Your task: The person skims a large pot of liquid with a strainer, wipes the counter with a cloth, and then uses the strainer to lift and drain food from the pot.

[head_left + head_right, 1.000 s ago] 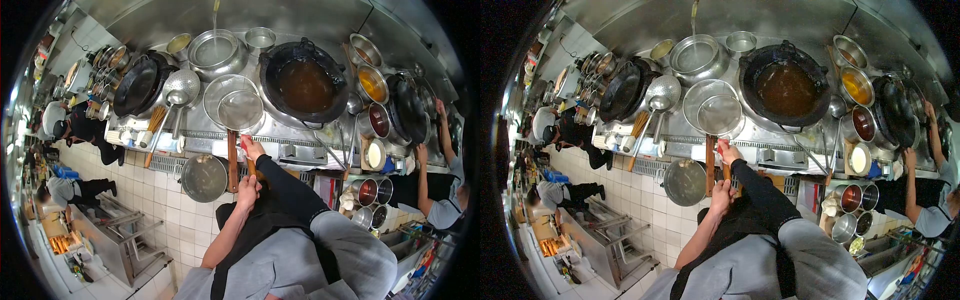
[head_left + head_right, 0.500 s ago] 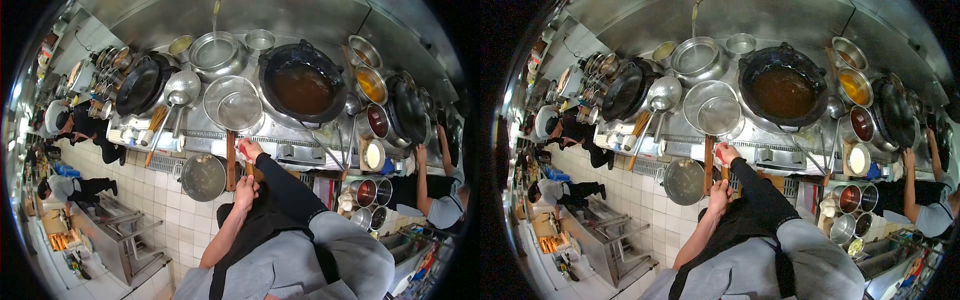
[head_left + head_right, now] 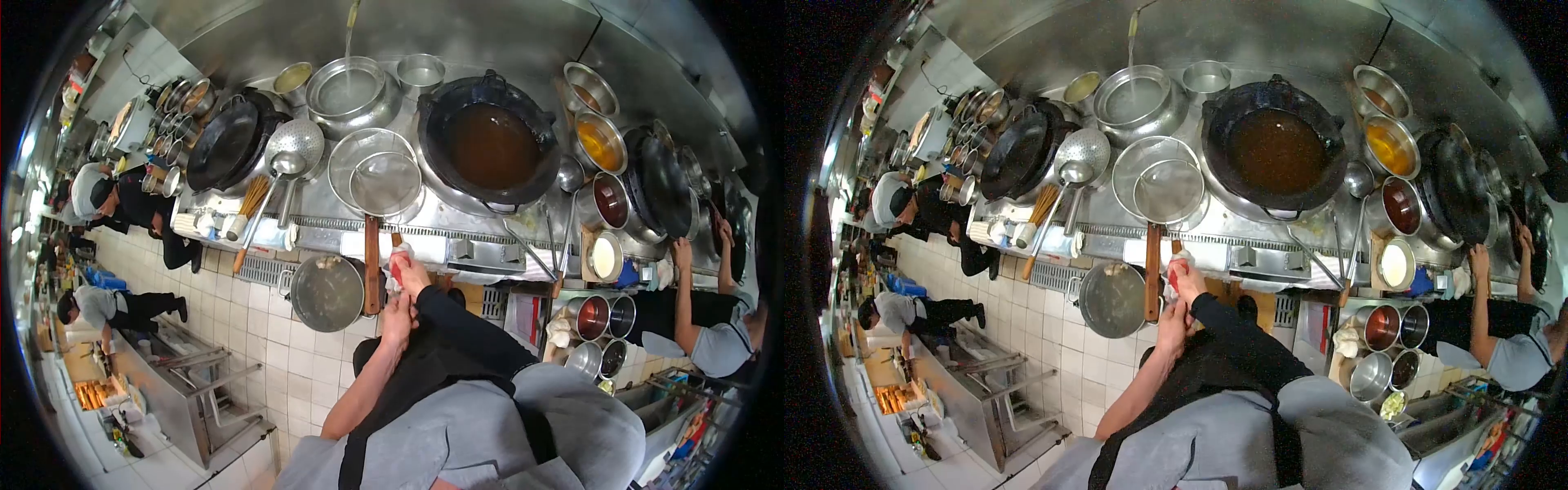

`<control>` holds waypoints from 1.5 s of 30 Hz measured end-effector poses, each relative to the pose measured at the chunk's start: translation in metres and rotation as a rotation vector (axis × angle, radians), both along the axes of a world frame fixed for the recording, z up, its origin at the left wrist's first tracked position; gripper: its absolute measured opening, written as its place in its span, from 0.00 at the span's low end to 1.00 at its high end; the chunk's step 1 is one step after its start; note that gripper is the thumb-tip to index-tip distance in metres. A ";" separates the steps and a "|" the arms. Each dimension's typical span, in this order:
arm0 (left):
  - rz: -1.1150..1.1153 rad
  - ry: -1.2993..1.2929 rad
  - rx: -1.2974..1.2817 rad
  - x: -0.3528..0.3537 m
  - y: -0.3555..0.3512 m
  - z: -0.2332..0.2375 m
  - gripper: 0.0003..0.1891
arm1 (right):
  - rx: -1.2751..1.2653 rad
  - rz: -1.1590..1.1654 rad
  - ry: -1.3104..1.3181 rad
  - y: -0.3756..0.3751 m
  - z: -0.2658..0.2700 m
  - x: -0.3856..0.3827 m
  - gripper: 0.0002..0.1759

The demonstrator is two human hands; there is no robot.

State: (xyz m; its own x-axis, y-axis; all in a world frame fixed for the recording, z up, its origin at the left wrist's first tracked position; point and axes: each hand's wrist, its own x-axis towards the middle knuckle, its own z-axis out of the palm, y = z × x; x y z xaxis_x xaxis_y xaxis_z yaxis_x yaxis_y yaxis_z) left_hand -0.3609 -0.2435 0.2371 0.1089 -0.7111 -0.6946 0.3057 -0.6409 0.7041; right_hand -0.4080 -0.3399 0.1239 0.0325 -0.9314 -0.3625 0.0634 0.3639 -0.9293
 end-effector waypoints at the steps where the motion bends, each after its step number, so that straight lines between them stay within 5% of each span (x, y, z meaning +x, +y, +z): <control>1: -0.029 -0.033 0.021 -0.003 0.007 -0.001 0.11 | 0.159 0.040 -0.051 0.000 -0.009 -0.007 0.20; 5: -0.075 -0.031 0.043 0.001 0.010 -0.011 0.12 | 0.316 0.061 -0.085 0.002 0.041 -0.020 0.20; 8: -0.079 -0.003 0.064 0.007 0.007 -0.030 0.10 | 0.001 0.138 0.042 0.019 -0.001 -0.024 0.24; 15: -0.022 -0.088 -0.083 -0.015 0.003 -0.059 0.10 | 0.028 0.156 0.276 0.071 0.042 -0.063 0.19; 19: -0.295 -0.059 0.036 0.016 -0.007 -0.060 0.15 | 0.182 0.253 0.346 0.093 0.053 -0.116 0.17; 23: -0.460 0.042 0.248 0.054 0.040 -0.075 0.18 | 0.246 0.022 -0.310 0.087 0.076 -0.147 0.24; 27: 0.074 0.236 0.257 0.100 0.060 -0.076 0.26 | 0.070 0.070 -0.646 0.053 0.137 -0.147 0.27; 32: 0.281 0.538 -0.052 0.108 0.021 -0.060 0.35 | -0.144 0.471 -0.232 0.004 0.160 -0.068 0.21; 34: 0.322 0.577 -0.071 0.104 0.011 -0.061 0.37 | -0.736 0.813 0.629 0.003 0.126 -0.019 0.20; 35: 0.323 0.606 -0.077 0.106 0.009 -0.069 0.39 | -0.858 0.849 0.784 0.011 0.097 0.003 0.21; 37: 0.303 0.642 -0.058 0.108 0.005 -0.072 0.42 | -0.906 0.860 0.780 0.030 0.041 0.019 0.25; 42: 0.273 0.516 -0.155 0.107 -0.002 -0.061 0.46 | -0.774 0.907 0.727 0.028 0.054 0.029 0.28; 45: 0.318 0.485 -0.087 0.103 0.000 -0.064 0.39 | -0.802 0.883 0.730 0.009 0.033 0.035 0.27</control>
State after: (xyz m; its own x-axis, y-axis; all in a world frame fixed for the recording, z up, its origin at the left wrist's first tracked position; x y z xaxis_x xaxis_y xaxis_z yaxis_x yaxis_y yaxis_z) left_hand -0.2577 -0.2431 0.1730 0.0108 -0.7523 -0.6588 0.7743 -0.4106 0.4816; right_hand -0.3725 -0.3311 0.1572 0.7472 -0.6616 0.0632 -0.4877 -0.6103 -0.6242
